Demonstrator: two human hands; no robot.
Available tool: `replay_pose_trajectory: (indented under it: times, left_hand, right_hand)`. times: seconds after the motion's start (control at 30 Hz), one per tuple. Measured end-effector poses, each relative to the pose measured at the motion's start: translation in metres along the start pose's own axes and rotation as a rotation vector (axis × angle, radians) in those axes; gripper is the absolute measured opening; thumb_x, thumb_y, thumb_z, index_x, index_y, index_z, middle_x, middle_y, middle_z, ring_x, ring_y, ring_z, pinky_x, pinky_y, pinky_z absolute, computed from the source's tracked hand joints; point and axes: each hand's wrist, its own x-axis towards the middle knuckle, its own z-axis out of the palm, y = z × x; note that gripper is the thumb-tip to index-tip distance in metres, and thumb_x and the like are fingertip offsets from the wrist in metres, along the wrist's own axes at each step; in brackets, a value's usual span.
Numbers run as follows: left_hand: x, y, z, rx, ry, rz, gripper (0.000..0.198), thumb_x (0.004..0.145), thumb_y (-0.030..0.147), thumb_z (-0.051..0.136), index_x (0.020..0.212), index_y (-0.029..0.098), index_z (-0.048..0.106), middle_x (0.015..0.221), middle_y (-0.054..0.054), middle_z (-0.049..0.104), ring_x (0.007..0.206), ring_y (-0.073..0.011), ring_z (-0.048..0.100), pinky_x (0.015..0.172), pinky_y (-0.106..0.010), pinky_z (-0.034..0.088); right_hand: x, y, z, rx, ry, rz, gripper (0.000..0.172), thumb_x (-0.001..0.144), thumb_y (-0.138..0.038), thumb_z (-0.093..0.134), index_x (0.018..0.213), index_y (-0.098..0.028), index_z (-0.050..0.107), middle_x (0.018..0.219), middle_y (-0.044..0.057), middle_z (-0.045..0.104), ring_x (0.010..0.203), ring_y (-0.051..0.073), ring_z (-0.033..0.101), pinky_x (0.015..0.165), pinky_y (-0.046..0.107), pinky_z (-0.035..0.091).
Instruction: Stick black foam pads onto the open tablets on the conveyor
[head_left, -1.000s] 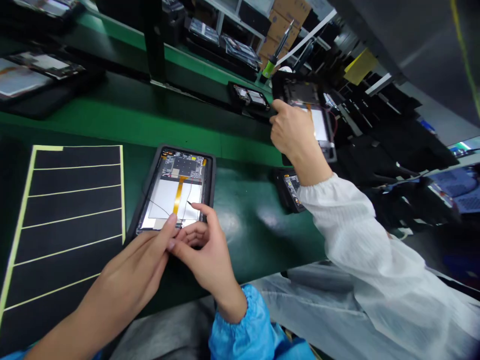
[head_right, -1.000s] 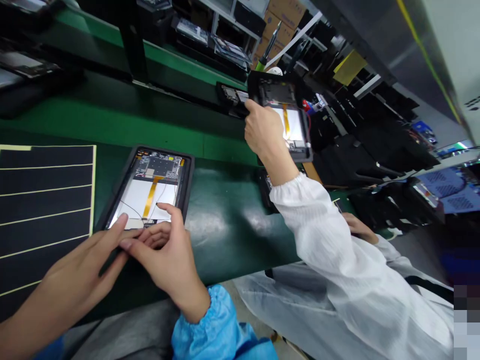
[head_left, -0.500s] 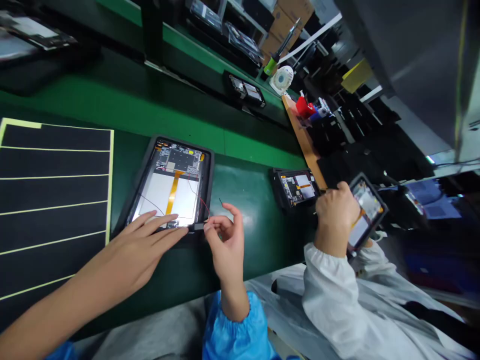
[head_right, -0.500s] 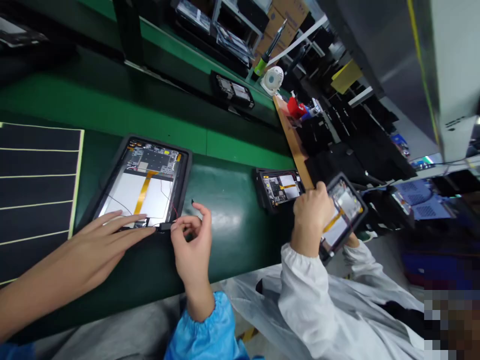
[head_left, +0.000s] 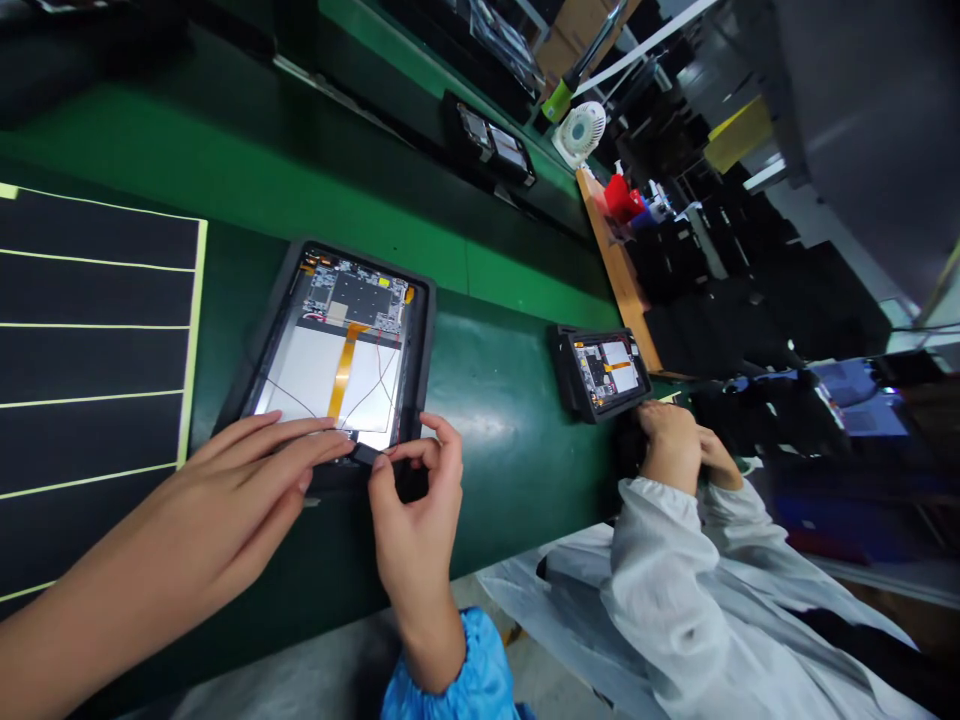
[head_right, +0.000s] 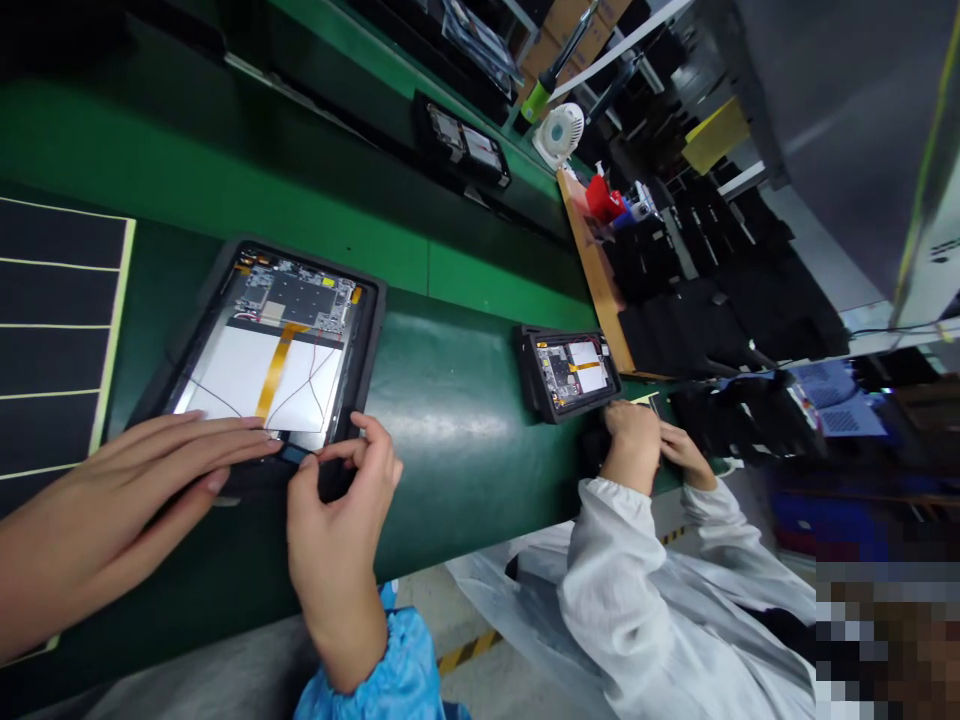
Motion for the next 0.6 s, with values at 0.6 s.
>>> replay_pose_trajectory:
  times: [0.6]
  left_hand:
    - [0.008,0.007,0.002,0.251,0.02,0.302,0.046,0.096,0.007,0.035,0.123,0.014,0.071,0.128,-0.011,0.069,0.119,-0.034,0.063,0.109,-0.05,0.039]
  right_hand:
    - [0.008,0.005,-0.026,-0.269,-0.04,-0.572,0.066,0.1,-0.016,0.068,0.16,-0.03,0.044,0.12,0.006,0.076,0.114,0.026,0.065,0.1,0.043,0.05]
